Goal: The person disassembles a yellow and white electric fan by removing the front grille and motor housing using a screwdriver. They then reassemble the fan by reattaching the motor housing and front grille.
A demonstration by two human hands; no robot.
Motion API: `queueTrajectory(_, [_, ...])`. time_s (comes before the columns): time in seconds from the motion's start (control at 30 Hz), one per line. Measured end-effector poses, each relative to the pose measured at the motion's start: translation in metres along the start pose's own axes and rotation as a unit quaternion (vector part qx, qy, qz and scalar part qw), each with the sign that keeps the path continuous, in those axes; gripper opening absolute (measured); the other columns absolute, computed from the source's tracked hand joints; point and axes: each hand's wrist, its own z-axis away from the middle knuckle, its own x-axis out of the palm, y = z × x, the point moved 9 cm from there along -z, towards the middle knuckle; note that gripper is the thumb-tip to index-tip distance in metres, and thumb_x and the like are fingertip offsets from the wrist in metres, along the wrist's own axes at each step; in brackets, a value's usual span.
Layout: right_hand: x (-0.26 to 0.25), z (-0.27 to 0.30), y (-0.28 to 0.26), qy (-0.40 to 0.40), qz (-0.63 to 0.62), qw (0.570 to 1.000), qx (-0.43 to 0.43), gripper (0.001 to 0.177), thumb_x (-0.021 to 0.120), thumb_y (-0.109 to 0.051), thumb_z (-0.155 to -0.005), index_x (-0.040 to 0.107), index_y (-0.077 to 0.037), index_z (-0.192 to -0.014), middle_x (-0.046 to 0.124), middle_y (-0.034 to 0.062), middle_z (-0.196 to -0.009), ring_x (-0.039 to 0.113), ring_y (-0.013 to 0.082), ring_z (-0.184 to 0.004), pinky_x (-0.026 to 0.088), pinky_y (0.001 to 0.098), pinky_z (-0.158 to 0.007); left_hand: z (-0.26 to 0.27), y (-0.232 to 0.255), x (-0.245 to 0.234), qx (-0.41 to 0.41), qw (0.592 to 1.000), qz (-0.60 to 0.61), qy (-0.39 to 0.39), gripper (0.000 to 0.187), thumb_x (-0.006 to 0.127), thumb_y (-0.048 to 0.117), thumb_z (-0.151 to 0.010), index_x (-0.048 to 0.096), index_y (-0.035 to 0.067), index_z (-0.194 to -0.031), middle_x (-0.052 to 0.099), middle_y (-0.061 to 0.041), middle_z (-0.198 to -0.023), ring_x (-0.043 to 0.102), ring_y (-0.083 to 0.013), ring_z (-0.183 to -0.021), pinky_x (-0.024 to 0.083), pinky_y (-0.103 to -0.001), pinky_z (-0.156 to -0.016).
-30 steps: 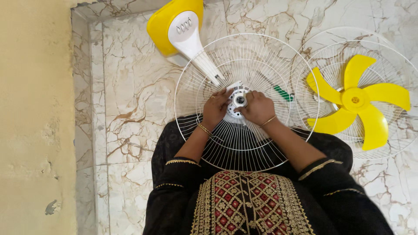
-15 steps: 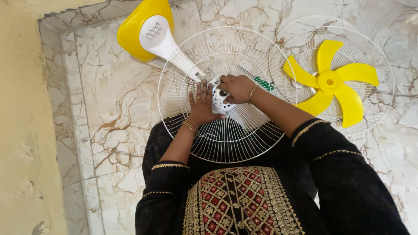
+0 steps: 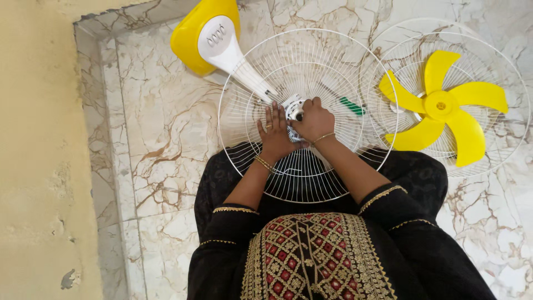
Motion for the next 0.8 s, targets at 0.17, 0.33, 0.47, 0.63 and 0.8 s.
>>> queueTrajectory(0.17, [-0.01, -0.028, -0.015, -0.152, 0.087, 0.972, -0.156, 0.075, 0.086, -0.06, -0.07, 0.064, -0.008, -0.119, 0.065, 0.0131, -0.113, 0.069, 0.0326, -0.101, 0.057, 0.0459, -0.082, -0.004, -0.009, -0.006, 0.021, 0.999, -0.017, -0.042, 0.162, 0.073, 0.092, -0.05, -0.005, 0.007, -0.164, -0.015, -0.017, -0.172, -0.018, -0.0361, -0.158, -0.003, -0.071, -0.118])
queueTrajectory(0.33, [-0.02, -0.023, -0.034, -0.235, 0.158, 0.877, -0.388, 0.09, 0.089, -0.042, -0.059, 0.06, -0.031, -0.143, 0.058, 0.0055, -0.126, 0.061, 0.0278, -0.114, 0.055, 0.0415, -0.085, -0.007, -0.013, -0.007, 0.052, 0.994, -0.022, -0.098, 0.166, 0.079, 0.087, -0.048, -0.01, 0.009, -0.164, -0.02, -0.019, -0.17, -0.023, -0.0385, -0.155, -0.005, -0.07, -0.118])
queueTrajectory(0.47, [-0.009, -0.023, -0.042, -0.265, 0.131, 0.868, -0.398, 0.07, 0.086, -0.045, -0.069, 0.062, -0.027, -0.133, 0.058, 0.0031, -0.117, 0.063, 0.0236, -0.111, 0.055, 0.0395, -0.085, 0.0, -0.015, -0.005, 0.053, 0.994, -0.033, -0.09, 0.166, 0.078, 0.087, -0.049, -0.011, 0.007, -0.163, -0.021, -0.019, -0.17, -0.024, -0.0395, -0.155, -0.005, -0.07, -0.117])
queueTrajectory(0.63, [-0.008, -0.016, -0.031, -0.209, 0.056, 0.907, -0.36, 0.063, 0.082, -0.045, -0.075, 0.064, -0.019, -0.13, 0.059, 0.0057, -0.112, 0.068, 0.0258, -0.097, 0.057, 0.0416, -0.073, 0.007, -0.016, -0.001, 0.05, 0.997, -0.019, -0.062, 0.163, 0.075, 0.09, -0.051, -0.007, 0.006, -0.163, -0.016, -0.019, -0.171, -0.022, -0.0394, -0.156, -0.007, -0.07, -0.118])
queueTrajectory(0.8, [-0.004, 0.007, -0.013, -0.018, -0.012, 0.99, -0.141, 0.065, 0.08, -0.053, -0.076, 0.065, -0.006, -0.119, 0.062, 0.0131, -0.112, 0.072, 0.0301, -0.08, 0.058, 0.041, -0.064, 0.006, -0.014, -0.003, 0.051, 0.998, -0.012, -0.02, 0.161, 0.076, 0.09, -0.051, -0.003, 0.007, -0.164, -0.012, -0.019, -0.172, -0.017, -0.0394, -0.157, -0.007, -0.07, -0.117])
